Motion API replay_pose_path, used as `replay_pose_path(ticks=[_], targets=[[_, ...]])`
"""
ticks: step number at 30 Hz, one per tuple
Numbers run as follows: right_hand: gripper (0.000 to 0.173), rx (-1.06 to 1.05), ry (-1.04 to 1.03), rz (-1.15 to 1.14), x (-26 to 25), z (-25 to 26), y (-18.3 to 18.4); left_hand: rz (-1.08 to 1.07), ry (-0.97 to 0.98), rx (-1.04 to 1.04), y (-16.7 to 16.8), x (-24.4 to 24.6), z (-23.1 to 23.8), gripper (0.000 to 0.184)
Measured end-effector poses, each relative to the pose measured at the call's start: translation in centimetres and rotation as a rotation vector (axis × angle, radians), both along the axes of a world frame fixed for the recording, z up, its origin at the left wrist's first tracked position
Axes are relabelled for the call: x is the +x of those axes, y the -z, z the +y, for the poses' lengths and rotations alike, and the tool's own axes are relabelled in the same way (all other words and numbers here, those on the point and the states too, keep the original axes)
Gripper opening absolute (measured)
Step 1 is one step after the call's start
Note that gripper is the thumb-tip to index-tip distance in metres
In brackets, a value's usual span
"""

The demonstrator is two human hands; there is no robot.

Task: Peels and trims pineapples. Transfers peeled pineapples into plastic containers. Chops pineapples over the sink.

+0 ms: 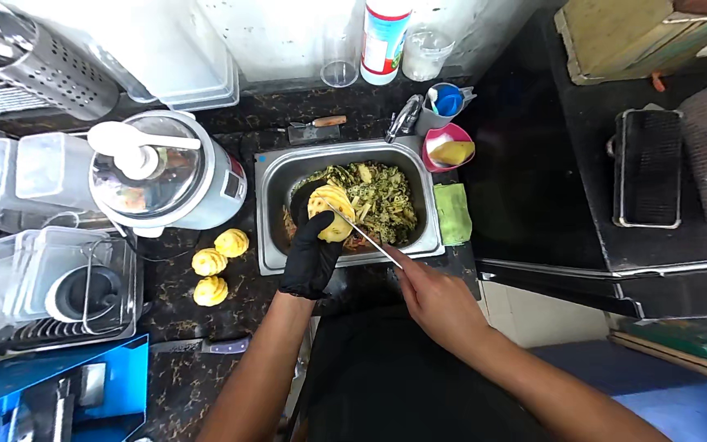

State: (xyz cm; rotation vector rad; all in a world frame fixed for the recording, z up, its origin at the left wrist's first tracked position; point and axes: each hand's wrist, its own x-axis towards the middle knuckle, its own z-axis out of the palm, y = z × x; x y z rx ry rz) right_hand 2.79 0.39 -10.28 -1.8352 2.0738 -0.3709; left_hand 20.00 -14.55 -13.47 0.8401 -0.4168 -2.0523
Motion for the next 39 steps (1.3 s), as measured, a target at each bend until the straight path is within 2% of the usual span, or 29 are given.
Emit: replay_pose_path(ticks=[3,7,12,14,16,20,23,33,39], targets=[[0.043,0.017,-0.007,0.001,-0.2,0.0,0.1,-0.021,-0.011,0.016,-0.3,0.1,-0.3,0.047],[0.043,0.063,-0.006,-0.001,-0.3,-0.6,0.6,-0.022,-0.008,0.045,0.1,-0.5,0.5,0.052],[0.042,0.033,0.112,-0.085,-2.2,0.5,1.2,-0.040,-0.038,0.068,0.7,1.1,-0.5,0.044],[0.043,0.149,0.141,-0.098,-3.4,1.0,1.8,-0.001,-0.033,0.091,1.0,2.4,-1.2,0.042],[0.044,0.303,0.134,-0.154,-4.2,1.1,1.8,0.066,0.022,0.056,1.2,3.5,-1.8,0.052],[0.039,0.143,0.056,-0.340,-2.9,1.6,-0.6,0.009,0.147,-0.149,0.5,3.6,-2.2,0.063],[0.037,0.102,-0.007,-0.403,-1.6,1.6,-2.5,-0.048,0.188,-0.226,-0.5,3.3,-2.4,0.067],[0.036,0.212,-0.039,-0.461,-1.5,1.3,-3.1,-0.152,0.212,-0.304,-1.4,3.2,-2.3,0.079],[0.035,0.180,-0.018,-0.477,-1.4,1.6,-3.1,-0.152,0.213,-0.318,-1.5,3.1,-2.5,0.082]])
